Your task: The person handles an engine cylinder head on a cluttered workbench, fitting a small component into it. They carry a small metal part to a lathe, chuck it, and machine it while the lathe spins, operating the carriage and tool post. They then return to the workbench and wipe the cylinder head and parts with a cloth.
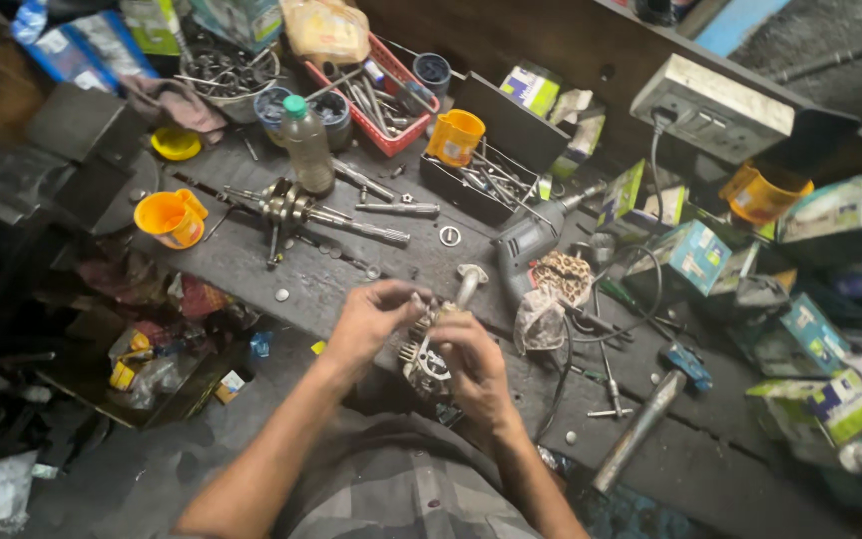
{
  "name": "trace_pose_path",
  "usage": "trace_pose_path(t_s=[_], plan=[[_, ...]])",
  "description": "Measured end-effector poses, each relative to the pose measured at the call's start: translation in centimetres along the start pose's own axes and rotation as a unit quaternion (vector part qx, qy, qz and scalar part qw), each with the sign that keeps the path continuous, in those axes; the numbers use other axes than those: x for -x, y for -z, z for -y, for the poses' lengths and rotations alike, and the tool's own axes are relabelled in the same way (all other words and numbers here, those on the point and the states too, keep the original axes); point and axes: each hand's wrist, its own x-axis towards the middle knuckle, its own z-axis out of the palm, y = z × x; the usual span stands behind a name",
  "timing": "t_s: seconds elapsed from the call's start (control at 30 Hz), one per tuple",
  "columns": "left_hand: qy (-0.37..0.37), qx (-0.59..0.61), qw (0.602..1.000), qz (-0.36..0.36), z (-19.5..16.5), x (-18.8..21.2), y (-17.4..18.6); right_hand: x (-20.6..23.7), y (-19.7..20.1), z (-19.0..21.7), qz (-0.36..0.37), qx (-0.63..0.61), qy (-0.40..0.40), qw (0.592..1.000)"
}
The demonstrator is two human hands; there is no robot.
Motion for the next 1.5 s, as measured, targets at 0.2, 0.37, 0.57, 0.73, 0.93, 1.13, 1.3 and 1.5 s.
trace_pose_path(t_s=[0.2,0.37,0.57,0.73,0.93,1.13,1.3,1.5], plan=[[-0.046,0.2,0.978,-0.035,3.2,4.4,0.3,1.7,-2.0,-1.8,0.055,-0.235,-0.095,0.966],[-0.08,0.24,0.96,-0.122,3.9,7.1,0.9,3.3,-5.3,-1.0,0.022,-0.64,-0.33,0.693],[0.005,0.071,0.974,-0.213,4.8,10.7,0.2,1.5,-2.9,1.2,0.135,-0.061,0.049,0.988],[-0.024,0.302,0.926,-0.224,6.9,11.6,-2.1,1.3,-0.9,1.7,0.179,-0.062,0.063,0.98],[-0.072,0.365,0.917,-0.145,9.5,11.8,-2.5,5.0,-0.7,-0.2,0.167,-0.209,-0.143,0.953],[-0.081,0.293,0.939,-0.16,9.9,11.8,-2.4,6.2,-1.4,-1.0,0.133,-0.517,-0.352,0.769],[-0.124,0.337,0.911,-0.203,7.9,13.4,-1.1,3.7,-2.3,-0.5,0.214,-0.113,-0.064,0.968],[-0.118,0.234,0.916,-0.304,6.3,16.8,3.8,1.0,-8.6,1.7,0.232,-0.142,-0.094,0.958]])
